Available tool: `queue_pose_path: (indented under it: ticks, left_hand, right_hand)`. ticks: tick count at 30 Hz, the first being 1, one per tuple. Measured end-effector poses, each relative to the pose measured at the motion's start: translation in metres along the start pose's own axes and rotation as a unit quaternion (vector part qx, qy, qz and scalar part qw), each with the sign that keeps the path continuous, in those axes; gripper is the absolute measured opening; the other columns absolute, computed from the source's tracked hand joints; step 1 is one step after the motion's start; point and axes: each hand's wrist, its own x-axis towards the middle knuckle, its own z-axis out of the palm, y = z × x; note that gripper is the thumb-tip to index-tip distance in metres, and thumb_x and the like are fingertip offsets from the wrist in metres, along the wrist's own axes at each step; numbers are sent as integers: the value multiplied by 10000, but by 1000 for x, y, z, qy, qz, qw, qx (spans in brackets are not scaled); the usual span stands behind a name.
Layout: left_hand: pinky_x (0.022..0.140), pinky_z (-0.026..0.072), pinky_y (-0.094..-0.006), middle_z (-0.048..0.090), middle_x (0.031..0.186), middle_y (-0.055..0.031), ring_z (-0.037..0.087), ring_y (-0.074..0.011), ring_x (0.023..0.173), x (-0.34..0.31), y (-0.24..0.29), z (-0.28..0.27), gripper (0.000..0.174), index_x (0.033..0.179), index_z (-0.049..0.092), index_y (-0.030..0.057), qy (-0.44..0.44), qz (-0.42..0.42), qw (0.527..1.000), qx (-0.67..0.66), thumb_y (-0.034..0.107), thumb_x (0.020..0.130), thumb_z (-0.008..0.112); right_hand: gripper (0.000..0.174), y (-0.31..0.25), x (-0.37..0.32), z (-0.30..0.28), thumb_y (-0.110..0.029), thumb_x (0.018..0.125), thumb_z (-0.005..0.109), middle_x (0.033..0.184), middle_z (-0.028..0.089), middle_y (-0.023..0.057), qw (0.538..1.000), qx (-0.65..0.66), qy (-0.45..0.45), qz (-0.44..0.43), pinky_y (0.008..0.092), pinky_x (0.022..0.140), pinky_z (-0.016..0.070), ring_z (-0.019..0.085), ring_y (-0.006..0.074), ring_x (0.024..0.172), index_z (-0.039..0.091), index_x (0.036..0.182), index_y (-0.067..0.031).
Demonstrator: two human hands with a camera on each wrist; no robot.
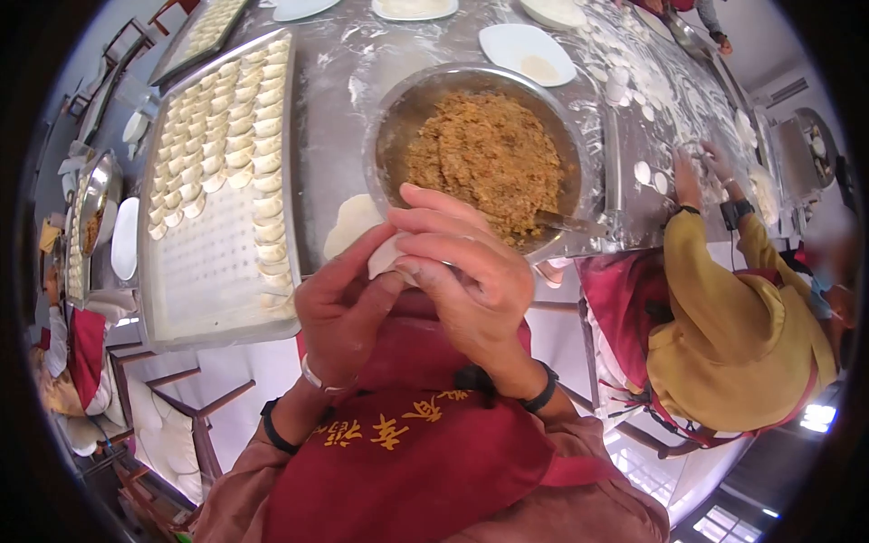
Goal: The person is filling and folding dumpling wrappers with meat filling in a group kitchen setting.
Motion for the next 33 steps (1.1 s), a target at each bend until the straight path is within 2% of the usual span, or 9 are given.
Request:
queue_pose_path:
  ticks: [3, 11, 18, 21, 22, 23, 24, 29, 33]
  left_hand:
    - [796, 530, -248, 691, 1126, -89, 631, -84, 929, -4, -4, 1, 418, 1299, 596, -18, -1, -64, 996, -57, -12, 884, 653]
    - [803, 503, -259, 699, 1030, -78, 626, -83, 922, 2, -17, -6, 356, 1253, 603, -2, -41, 45, 998, 19, 49, 901, 598]
    - [745, 503, -336, 652, 919, -143, 640, -180, 814, 3, -20, -10, 208, 1065, 632, -10, -55, 118, 986, 99, 87, 883, 605]
    - [645, 527, -304, 696, 873, -100, 659, -129, 719, 1, -18, -9, 227, 1098, 666, 40, -27, 75, 989, 124, 96, 879, 636]
    - [699, 557, -276, 717, 957, -93, 678, -107, 787, 3, -5, -17, 304, 1195, 639, 14, -93, -70, 984, 136, 41, 892, 621]
    - [660, 484, -246, 610, 792, -5, 533, -55, 714, -1, -7, -12, 270, 1165, 649, 4, -25, -45, 998, -39, 37, 897, 650]
    - [683, 473, -197, 620, 869, 48, 529, -13, 772, -6, -8, -19, 356, 1264, 618, -8, -25, -98, 991, -86, -10, 908, 642]
    - [733, 494, -188, 680, 994, -1, 585, -31, 859, -5, -14, -13, 313, 1238, 634, -15, -45, -24, 997, -64, -6, 925, 630]
    - [730, 510, -206, 685, 1004, -19, 589, -40, 859, -7, -12, -16, 310, 1231, 637, -16, -65, -71, 995, -26, -15, 921, 629]
  right_hand:
    - [100, 6, -2, -1, 48, 777, 654, 1036, 719, 182, 999, -36, 3, -35, 453, 956, 494, 640, 384, 1108, 697, 863, 18]
    - [216, -2, 2, 6, -145, 821, 741, 1140, 686, 208, 996, -22, -72, 41, 484, 1085, 370, 485, 407, 1310, 725, 945, 31]
    - [215, 12, -5, -2, -180, 786, 764, 1078, 703, 215, 995, 24, -91, 36, 495, 1052, 409, 498, 431, 1291, 745, 899, 2]
    - [232, 1, 1, 6, -111, 772, 752, 1126, 701, 180, 993, 28, -103, 48, 451, 1051, 424, 505, 386, 1301, 743, 976, 0]
    - [248, 2, 3, 10, -93, 776, 745, 1143, 700, 163, 994, 31, -100, 34, 436, 1052, 426, 502, 369, 1309, 740, 1007, -1]
    - [265, 0, 4, 14, -82, 777, 738, 1157, 699, 149, 994, 21, -97, 41, 435, 1056, 423, 496, 361, 1318, 736, 1031, -3]
    - [283, -2, 5, 16, -71, 779, 732, 1170, 697, 135, 994, 21, -98, 48, 435, 1059, 420, 490, 354, 1326, 733, 1055, -5]
    - [219, 9, 1, 6, -61, 770, 730, 1137, 711, 121, 990, 71, -118, 40, 444, 1090, 385, 480, 342, 1340, 744, 983, -10]
    - [186, 11, 0, -4, -51, 762, 730, 1116, 719, 112, 986, 14, -165, -7, 439, 1105, 369, 454, 340, 1362, 750, 944, -17]
